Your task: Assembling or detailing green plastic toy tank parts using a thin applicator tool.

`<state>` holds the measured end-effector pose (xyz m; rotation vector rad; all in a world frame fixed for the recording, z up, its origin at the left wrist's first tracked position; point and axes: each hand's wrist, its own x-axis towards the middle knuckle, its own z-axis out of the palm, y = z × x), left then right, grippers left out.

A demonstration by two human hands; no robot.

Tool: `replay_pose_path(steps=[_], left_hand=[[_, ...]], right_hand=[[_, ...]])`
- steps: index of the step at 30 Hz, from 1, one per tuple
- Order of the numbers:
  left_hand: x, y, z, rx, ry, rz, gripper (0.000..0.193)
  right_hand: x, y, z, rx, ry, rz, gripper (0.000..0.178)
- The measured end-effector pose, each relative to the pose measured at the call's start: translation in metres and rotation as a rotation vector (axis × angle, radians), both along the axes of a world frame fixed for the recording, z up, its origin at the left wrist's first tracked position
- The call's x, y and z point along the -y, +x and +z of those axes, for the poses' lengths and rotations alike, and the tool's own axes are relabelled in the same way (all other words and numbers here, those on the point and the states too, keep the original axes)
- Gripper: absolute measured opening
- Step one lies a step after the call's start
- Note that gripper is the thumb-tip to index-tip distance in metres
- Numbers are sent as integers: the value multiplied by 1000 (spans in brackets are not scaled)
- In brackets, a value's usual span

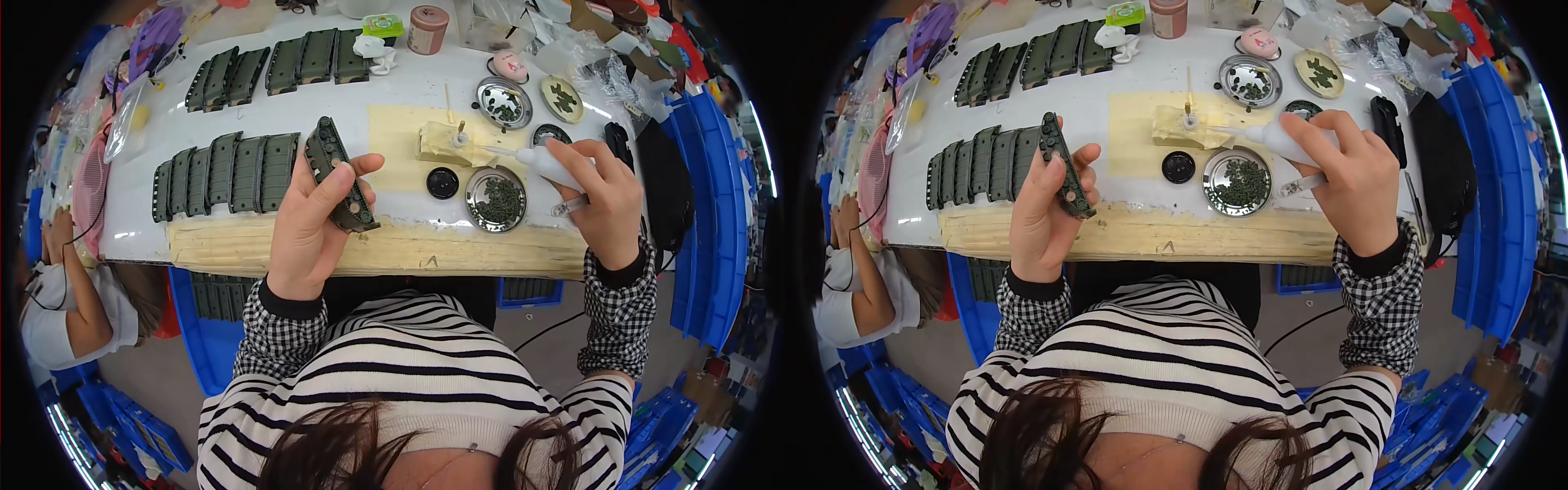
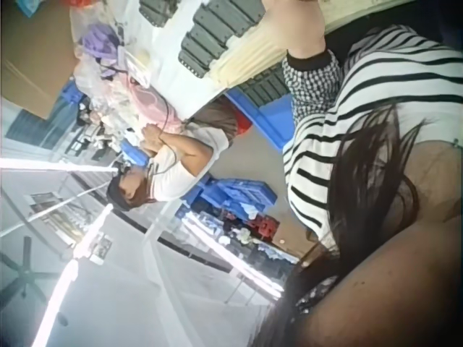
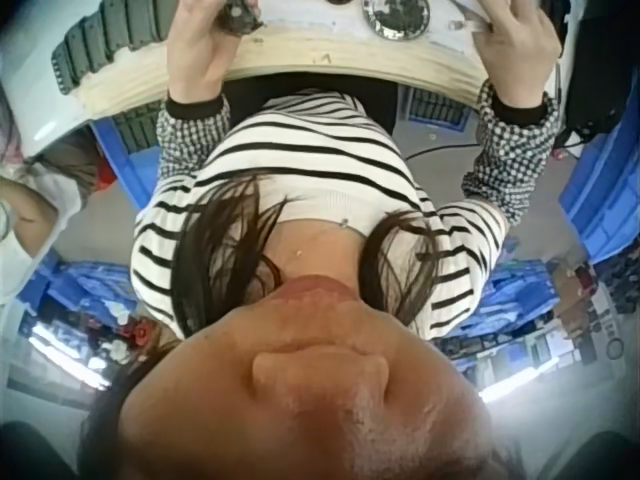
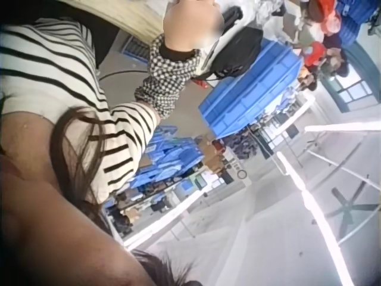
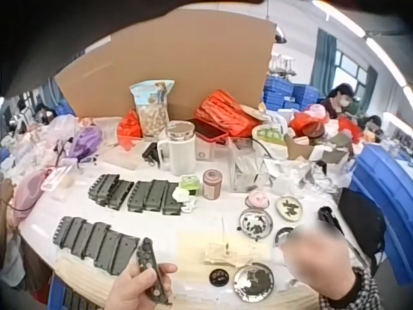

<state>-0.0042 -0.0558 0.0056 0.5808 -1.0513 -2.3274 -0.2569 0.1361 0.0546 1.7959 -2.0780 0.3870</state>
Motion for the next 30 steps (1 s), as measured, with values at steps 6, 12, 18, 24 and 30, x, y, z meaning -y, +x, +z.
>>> replay_pose_path(steps=[6,12,18,24,30], left_hand=[[-3,14,-8,39,55,25,55],[-3,19,-14,54,92,44,54],[-8,14,-11,-1,140,25,45],[-8,15,-14,31,103,2,53],[-8,16,-13,18,132,20,44]], right_hand=[[8,-1,5,-118,48,-14,56],[9,1,13,-171,71,-10,59],[9,2,16,-178,91,-17,61],[9,1,15,-173,90,-19,62],[4,2,12,-88,62,-29,55]])
